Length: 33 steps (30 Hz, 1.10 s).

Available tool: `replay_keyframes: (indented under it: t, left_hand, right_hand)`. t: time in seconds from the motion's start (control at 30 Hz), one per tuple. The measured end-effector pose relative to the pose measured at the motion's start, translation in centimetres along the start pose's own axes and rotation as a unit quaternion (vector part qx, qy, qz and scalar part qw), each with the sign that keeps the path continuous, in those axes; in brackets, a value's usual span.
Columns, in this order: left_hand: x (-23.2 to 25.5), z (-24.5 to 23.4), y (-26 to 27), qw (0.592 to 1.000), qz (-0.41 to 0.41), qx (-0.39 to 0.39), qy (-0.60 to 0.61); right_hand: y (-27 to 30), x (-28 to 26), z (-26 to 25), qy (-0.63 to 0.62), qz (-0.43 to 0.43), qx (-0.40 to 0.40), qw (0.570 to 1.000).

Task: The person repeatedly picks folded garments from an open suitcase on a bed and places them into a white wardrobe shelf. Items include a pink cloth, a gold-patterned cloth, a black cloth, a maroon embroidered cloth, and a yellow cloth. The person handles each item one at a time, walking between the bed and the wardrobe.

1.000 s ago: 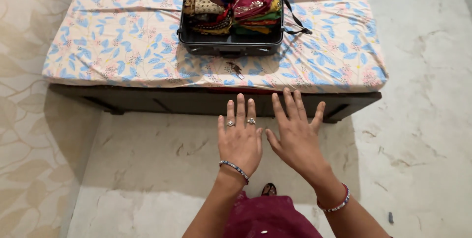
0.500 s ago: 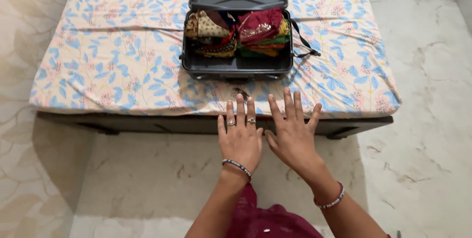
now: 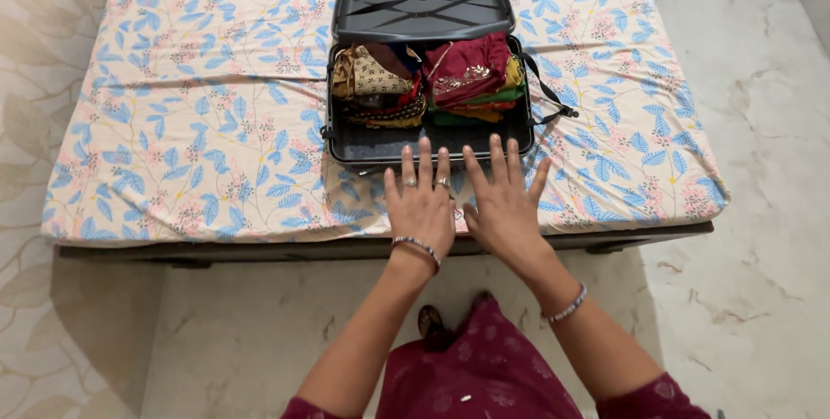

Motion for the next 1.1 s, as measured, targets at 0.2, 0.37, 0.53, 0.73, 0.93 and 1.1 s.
replay_keyframes:
  t: [0.2, 0.37, 0.53, 0.73, 0.93, 1.1]
  left_hand:
    - [-0.1, 4.6, -7.0, 0.999, 0.022, -0.036, -0.001]
    - [0.4, 9.2, -13.5, 0.999, 0.027, -0.039, -0.006]
    - [0.5, 14.5, -20.6, 0.999, 0.032, -0.005, -0.03]
    - [0.1, 20.6, -27.7, 0.999, 0.018, -0.009, -0.041]
    - [0.0, 25.4, -31.5, 0.999, -0.032, -0.034, 0.005]
    - [-0.3, 28.2, -32.8, 0.988, -0.095, -0.117, 0.043]
  right_hand:
    - [-5.8, 2.7, 4.7, 0.021, 0.002, -0.004, 1.0]
    - [-11.6, 6.2, 10.1, 0.015, 0.004, -0.01, 1.0]
    - [-17.5, 10.2, 15.2, 0.04, -0.012, 0.04, 0.998]
    - [-23.2, 13.9, 19.7, 0.019, -0.031, 0.051, 0.998]
    - [-26.3, 16.1, 23.8, 0.01, 0.006, 0.026, 1.0]
    - [-27.8, 17.2, 26.3, 0.014, 0.096, -0.017, 0.995]
Point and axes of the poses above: each hand's wrist, its own y-axis away from the middle knuckle, its own z-axis out of the palm, x = y × z, the point moved 5 cm from there along -y, towards the middle knuckle, and after that the axes turned 2 degrees about -z, right-handed, at the moved point
